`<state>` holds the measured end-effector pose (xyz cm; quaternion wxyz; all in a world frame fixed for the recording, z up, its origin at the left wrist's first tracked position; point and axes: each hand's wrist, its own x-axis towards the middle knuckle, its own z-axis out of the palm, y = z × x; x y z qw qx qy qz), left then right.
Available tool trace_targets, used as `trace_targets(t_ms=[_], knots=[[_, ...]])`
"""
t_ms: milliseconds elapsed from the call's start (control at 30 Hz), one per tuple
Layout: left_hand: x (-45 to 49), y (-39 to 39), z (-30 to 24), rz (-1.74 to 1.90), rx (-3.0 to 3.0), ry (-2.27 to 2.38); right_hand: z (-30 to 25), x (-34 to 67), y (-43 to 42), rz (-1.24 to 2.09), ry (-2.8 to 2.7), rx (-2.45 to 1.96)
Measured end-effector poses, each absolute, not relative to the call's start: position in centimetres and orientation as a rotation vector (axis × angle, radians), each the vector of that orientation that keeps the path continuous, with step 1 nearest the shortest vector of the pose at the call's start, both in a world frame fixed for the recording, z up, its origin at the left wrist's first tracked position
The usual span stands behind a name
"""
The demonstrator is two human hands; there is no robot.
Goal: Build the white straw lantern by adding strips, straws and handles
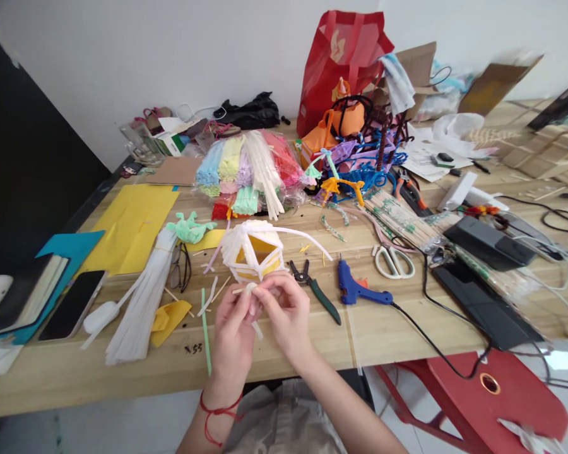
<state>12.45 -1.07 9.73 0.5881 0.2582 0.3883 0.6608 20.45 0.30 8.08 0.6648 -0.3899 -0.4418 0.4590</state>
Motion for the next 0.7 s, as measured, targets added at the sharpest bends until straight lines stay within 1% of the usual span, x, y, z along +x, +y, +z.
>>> trace_targets(t_ms=[233, 700], knots=[[12.64, -1.15, 9.42, 1.56, 0.602, 0.863, 8.05, 20.6, 0.33, 0.906, -1.091, -0.872], [12.31, -1.07, 8.98, 1.497, 0.565, 0.866, 7.59, 20.89, 0.49, 0.847, -1.186, -0.881]])
